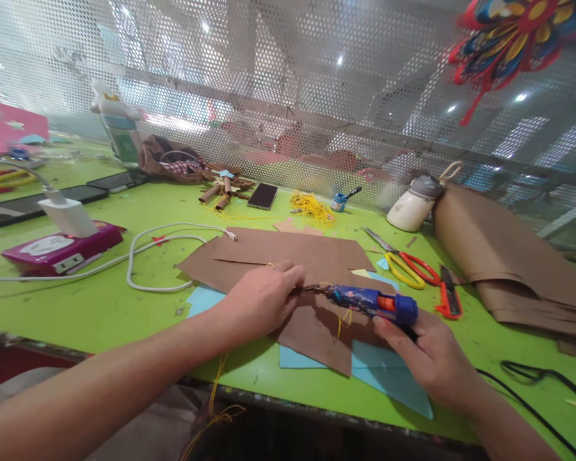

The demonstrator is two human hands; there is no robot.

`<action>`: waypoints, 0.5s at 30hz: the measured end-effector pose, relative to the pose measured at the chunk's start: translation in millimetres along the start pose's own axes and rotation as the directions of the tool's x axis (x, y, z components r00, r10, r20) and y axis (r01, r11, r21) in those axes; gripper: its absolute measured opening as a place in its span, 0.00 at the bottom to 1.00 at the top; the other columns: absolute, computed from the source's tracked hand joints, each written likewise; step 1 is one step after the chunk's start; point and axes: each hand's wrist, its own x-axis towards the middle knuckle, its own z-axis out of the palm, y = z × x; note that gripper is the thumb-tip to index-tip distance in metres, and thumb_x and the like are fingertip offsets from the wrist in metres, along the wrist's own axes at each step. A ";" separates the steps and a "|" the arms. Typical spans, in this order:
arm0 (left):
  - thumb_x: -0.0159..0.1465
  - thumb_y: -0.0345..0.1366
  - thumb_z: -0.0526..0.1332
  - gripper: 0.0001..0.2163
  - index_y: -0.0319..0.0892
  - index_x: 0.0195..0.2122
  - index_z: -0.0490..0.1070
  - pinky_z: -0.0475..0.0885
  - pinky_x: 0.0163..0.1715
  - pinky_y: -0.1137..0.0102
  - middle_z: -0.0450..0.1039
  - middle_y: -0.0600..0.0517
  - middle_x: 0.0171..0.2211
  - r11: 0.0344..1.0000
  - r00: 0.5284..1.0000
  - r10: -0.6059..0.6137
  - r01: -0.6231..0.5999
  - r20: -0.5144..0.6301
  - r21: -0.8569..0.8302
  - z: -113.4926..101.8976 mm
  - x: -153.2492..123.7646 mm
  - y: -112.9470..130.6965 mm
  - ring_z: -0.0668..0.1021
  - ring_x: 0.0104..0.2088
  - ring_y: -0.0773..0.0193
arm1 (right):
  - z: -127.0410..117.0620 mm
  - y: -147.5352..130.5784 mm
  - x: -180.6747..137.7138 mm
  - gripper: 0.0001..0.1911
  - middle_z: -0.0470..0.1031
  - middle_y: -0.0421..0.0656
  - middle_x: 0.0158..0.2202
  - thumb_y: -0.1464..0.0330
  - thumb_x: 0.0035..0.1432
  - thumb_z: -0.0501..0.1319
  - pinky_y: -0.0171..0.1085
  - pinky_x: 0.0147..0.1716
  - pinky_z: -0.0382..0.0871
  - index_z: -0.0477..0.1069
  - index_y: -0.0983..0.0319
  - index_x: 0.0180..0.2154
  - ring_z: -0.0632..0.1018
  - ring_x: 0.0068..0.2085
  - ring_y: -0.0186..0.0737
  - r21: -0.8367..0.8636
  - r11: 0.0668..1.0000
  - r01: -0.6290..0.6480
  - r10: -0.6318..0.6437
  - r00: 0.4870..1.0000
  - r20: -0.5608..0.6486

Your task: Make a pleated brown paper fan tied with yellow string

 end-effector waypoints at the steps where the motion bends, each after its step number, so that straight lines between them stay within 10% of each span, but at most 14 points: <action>1: 0.64 0.38 0.50 0.07 0.41 0.33 0.64 0.59 0.25 0.72 0.68 0.51 0.31 1.000 1.000 -0.002 0.002 -0.005 0.003 0.2 0.1 0.1 0.70 0.27 0.65 | 0.3 0.2 -0.3 0.12 0.76 0.44 0.36 0.66 0.59 0.55 0.36 0.37 0.71 0.71 0.61 0.43 0.77 0.38 0.43 0.026 1.000 -0.005 0.004 1.000 0.013; 15: 0.63 0.37 0.50 0.07 0.42 0.33 0.64 0.58 0.24 0.71 0.68 0.51 0.31 1.000 1.000 -0.008 0.008 -0.009 0.009 0.3 0.5 -0.3 0.70 0.26 0.65 | -1.2 0.3 -1.8 0.10 0.75 0.41 0.27 0.65 0.59 0.54 0.33 0.28 0.70 0.72 0.62 0.33 0.75 0.28 0.38 -0.007 1.000 -0.029 0.029 0.999 -0.017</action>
